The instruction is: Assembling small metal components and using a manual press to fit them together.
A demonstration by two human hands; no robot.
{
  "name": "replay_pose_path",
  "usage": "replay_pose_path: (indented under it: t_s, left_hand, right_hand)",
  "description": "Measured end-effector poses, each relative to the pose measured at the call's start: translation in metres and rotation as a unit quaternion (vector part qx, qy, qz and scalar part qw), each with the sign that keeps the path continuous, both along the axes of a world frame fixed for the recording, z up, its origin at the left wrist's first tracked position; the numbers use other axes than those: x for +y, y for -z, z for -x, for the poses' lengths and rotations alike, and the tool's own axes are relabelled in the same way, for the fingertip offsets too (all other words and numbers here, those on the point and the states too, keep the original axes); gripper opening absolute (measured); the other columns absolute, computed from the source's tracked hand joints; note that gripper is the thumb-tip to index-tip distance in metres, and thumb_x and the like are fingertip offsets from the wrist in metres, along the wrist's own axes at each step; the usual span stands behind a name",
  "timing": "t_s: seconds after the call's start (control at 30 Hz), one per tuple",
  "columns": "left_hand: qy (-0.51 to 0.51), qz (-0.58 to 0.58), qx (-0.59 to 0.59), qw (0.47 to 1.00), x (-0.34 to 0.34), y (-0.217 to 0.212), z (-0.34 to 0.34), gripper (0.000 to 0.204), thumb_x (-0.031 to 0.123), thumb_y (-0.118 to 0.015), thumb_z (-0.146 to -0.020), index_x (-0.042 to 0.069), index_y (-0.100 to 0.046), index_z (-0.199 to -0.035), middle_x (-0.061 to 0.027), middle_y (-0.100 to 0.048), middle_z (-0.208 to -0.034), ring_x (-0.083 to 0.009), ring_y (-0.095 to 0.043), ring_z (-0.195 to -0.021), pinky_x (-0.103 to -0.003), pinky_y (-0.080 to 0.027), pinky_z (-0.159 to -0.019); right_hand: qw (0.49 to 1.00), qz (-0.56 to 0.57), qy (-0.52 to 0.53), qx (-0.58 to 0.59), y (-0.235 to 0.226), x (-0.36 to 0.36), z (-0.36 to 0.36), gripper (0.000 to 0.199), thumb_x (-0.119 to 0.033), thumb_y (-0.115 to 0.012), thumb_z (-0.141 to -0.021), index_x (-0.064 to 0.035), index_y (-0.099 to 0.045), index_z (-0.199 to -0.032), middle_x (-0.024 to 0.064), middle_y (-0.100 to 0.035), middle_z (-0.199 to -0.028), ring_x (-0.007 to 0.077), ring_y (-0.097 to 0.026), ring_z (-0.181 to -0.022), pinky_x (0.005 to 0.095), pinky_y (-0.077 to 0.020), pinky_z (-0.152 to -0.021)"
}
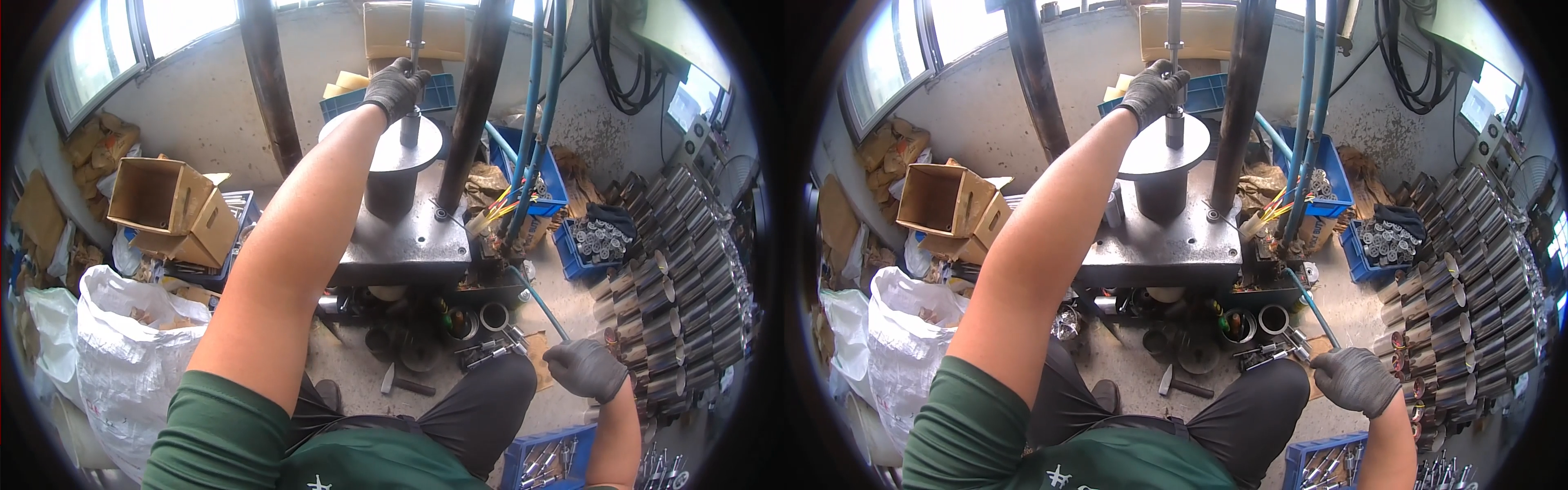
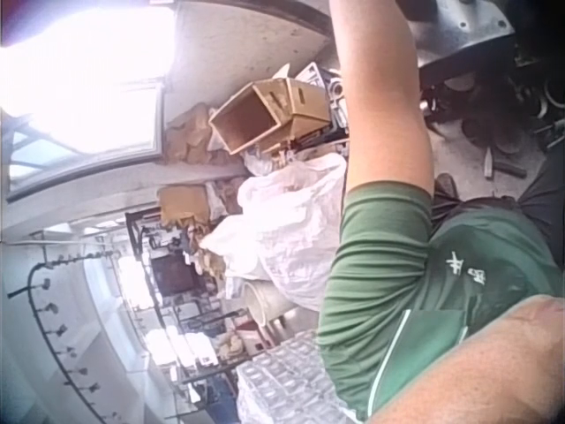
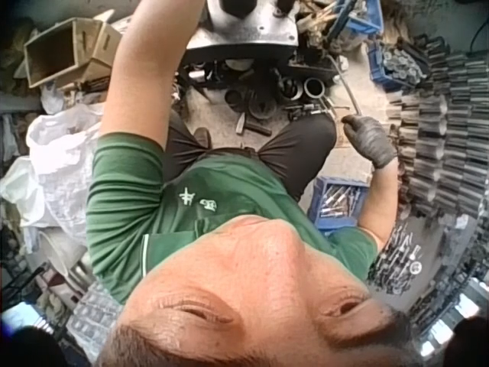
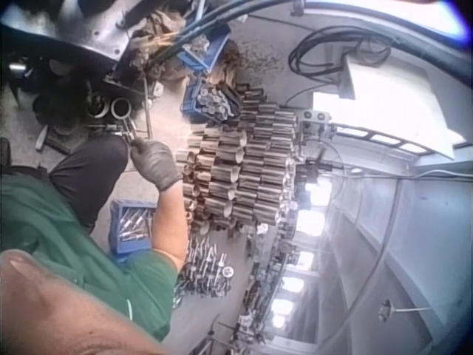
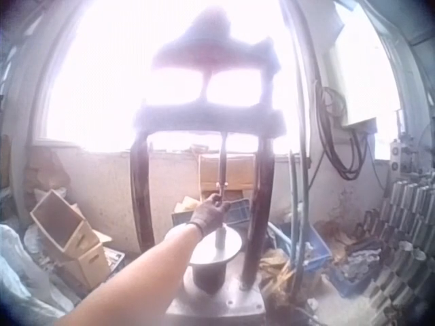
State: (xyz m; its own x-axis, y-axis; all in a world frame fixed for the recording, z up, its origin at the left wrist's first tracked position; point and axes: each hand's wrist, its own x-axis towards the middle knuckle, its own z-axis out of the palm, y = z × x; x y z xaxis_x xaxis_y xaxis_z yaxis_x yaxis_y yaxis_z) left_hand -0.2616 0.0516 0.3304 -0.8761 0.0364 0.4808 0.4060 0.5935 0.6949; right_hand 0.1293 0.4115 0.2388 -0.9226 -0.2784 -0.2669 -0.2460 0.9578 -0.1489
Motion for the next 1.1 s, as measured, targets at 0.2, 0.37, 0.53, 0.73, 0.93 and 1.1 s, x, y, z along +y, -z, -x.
replay_pose_path:
  t_s: [0.2, 0.37, 0.53, 0.73, 0.93, 1.1]
  left_hand:
    - [0.003, -0.003, 0.000, 1.000, -0.001, 0.002, 0.003, 0.052, 0.044, -0.066, -0.101, 0.004, -0.065, -0.134, -0.0241, -0.074, -0.121, -0.0355, -0.071, -0.117, -0.043, -0.054, -0.103]
    - [-0.007, 0.004, 0.006, 1.000, 0.000, -0.001, -0.001, 0.054, 0.046, -0.067, -0.100, 0.005, -0.065, -0.135, -0.0245, -0.074, -0.122, -0.0351, -0.071, -0.117, -0.043, -0.054, -0.103]
    - [-0.005, 0.013, -0.013, 1.000, 0.000, -0.003, -0.007, 0.054, 0.046, -0.066, -0.100, 0.005, -0.064, -0.136, -0.0234, -0.074, -0.122, -0.0352, -0.071, -0.117, -0.043, -0.053, -0.104]
    - [-0.009, 0.009, -0.013, 1.000, -0.001, -0.004, -0.008, 0.050, 0.046, -0.066, -0.101, 0.006, -0.066, -0.131, -0.0218, -0.075, -0.117, -0.0357, -0.072, -0.114, -0.044, -0.053, -0.103]
    - [-0.006, 0.006, -0.009, 1.000, -0.001, -0.004, -0.011, 0.047, 0.044, -0.067, -0.101, 0.006, -0.066, -0.128, -0.0219, -0.076, -0.115, -0.0359, -0.072, -0.112, -0.044, -0.053, -0.101]
    - [-0.003, -0.006, -0.010, 1.000, -0.001, -0.002, -0.008, 0.048, 0.045, -0.068, -0.100, 0.007, -0.067, -0.128, -0.0211, -0.076, -0.114, -0.0355, -0.073, -0.111, -0.044, -0.053, -0.100]
  right_hand:
    - [0.919, 0.164, 0.051, 0.354, -0.026, -0.002, 0.050, 0.022, 0.002, -0.066, -0.092, -0.0029, -0.072, -0.112, 0.0236, -0.074, -0.104, 0.0397, -0.074, -0.093, 0.0434, -0.0593, -0.083]
    - [0.807, 0.163, -0.031, 0.566, -0.061, 0.008, 0.146, 0.021, 0.003, -0.064, -0.097, -0.0021, -0.071, -0.116, 0.0205, -0.075, -0.105, 0.0340, -0.076, -0.096, 0.0381, -0.0599, -0.085]
    - [0.810, 0.158, 0.005, 0.564, -0.075, 0.001, 0.170, 0.022, -0.004, -0.068, -0.098, -0.0015, -0.072, -0.119, 0.0200, -0.076, -0.106, 0.0304, -0.077, -0.096, 0.0380, -0.0604, -0.085]
    - [0.917, 0.105, 0.034, 0.383, -0.053, -0.010, 0.084, 0.032, -0.002, -0.067, -0.091, -0.0001, -0.067, -0.123, 0.0257, -0.072, -0.111, 0.0418, -0.073, -0.099, 0.0443, -0.0598, -0.089]
    - [0.996, -0.078, -0.038, -0.029, 0.021, -0.014, -0.012, 0.022, -0.028, -0.065, -0.089, -0.0078, -0.073, -0.083, 0.0193, -0.071, -0.078, 0.0411, -0.071, -0.076, 0.0517, -0.0562, -0.072]
    - [0.998, -0.053, -0.013, 0.016, 0.020, -0.009, -0.009, 0.026, -0.030, -0.064, -0.091, -0.0075, -0.076, -0.094, 0.0213, -0.072, -0.079, 0.0414, -0.072, -0.080, 0.0522, -0.0580, -0.076]
